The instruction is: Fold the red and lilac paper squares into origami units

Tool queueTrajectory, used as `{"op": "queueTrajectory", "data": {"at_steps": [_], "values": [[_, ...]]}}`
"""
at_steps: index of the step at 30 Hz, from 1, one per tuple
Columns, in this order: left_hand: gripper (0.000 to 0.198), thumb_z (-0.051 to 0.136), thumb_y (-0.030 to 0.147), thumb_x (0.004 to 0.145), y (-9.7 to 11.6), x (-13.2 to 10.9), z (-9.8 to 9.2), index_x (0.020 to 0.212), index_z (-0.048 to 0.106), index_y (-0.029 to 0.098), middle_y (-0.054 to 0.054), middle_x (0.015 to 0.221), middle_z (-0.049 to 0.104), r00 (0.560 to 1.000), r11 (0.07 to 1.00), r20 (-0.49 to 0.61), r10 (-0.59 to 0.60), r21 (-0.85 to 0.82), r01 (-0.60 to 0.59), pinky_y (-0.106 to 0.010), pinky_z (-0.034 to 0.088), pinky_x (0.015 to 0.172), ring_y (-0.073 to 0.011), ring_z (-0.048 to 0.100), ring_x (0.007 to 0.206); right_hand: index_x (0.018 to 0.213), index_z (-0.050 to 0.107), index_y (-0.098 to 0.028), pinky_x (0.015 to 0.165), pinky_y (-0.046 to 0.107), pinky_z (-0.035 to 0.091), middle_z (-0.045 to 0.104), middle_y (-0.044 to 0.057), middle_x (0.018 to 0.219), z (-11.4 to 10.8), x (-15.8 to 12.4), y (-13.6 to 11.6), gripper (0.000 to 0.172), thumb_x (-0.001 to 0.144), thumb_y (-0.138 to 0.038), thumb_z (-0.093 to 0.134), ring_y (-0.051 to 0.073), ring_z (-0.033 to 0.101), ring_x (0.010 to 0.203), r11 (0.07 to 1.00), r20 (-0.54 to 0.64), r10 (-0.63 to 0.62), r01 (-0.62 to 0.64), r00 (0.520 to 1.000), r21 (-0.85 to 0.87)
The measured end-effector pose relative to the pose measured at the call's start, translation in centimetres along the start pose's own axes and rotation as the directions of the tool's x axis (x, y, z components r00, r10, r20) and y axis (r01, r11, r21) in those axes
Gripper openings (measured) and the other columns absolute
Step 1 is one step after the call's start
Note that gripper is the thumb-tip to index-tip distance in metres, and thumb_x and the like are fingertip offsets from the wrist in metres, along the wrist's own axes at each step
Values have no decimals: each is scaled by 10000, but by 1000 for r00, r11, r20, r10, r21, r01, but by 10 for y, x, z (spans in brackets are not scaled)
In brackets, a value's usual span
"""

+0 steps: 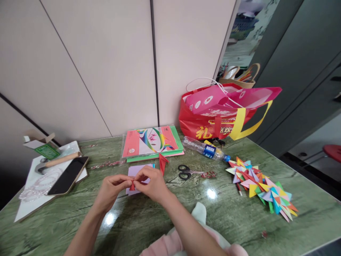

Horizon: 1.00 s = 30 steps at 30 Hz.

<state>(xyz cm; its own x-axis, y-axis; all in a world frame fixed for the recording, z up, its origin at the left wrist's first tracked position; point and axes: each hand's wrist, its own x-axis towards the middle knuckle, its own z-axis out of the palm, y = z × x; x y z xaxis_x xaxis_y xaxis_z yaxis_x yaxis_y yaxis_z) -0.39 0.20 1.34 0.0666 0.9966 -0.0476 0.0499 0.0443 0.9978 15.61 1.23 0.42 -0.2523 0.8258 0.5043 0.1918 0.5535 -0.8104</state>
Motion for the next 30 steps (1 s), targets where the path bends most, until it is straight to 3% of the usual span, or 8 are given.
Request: {"op": "queueTrajectory", "data": {"at_steps": [4,7,13,17,22,30], "values": [[101,699,246,617,2,-1,2,642,705,148,-39,597,679,999,999,30,33,39,-35,-254,456,591,-163,587,577,658,558,-181,568,218,445,561,-10,635,0,-1,2,46,696,-159,569,106,525,589,1000,6,25,-25,1000,1],[104,685,258,633,3,0,2,637,691,154,-46,684,674,997,995,22,80,65,-81,-256,455,649,-174,588,667,692,574,-183,584,219,456,573,-1,677,0,-1,3,43,720,-161,548,110,540,624,999,36,33,-33,999,25],[126,688,269,630,0,3,0,642,658,147,-18,648,629,990,995,-99,103,-5,-104,-239,452,630,-146,556,636,742,631,-198,698,267,466,620,37,807,0,1,1,66,759,-202,567,145,575,779,999,22,1,-2,1000,46],[127,687,271,634,-3,3,2,679,662,154,-13,655,652,985,995,-139,99,-16,-102,-230,451,620,-140,568,625,768,655,-204,738,284,473,620,52,879,2,0,2,79,702,-248,655,159,584,824,998,0,8,-8,1000,66],[155,712,254,606,-4,3,4,740,701,177,-34,737,694,986,994,-135,98,58,-91,-262,469,670,-181,610,696,756,654,-205,688,263,487,617,52,876,4,-1,2,61,732,-183,602,147,589,799,997,-29,23,-20,999,79],[81,712,241,604,-4,3,3,663,715,186,-29,702,694,975,975,-124,183,150,-164,-256,475,667,-184,615,694,653,647,-195,746,291,460,637,43,823,4,-1,5,106,736,-170,586,154,591,791,1000,-40,4,-5,999,-9]]}}
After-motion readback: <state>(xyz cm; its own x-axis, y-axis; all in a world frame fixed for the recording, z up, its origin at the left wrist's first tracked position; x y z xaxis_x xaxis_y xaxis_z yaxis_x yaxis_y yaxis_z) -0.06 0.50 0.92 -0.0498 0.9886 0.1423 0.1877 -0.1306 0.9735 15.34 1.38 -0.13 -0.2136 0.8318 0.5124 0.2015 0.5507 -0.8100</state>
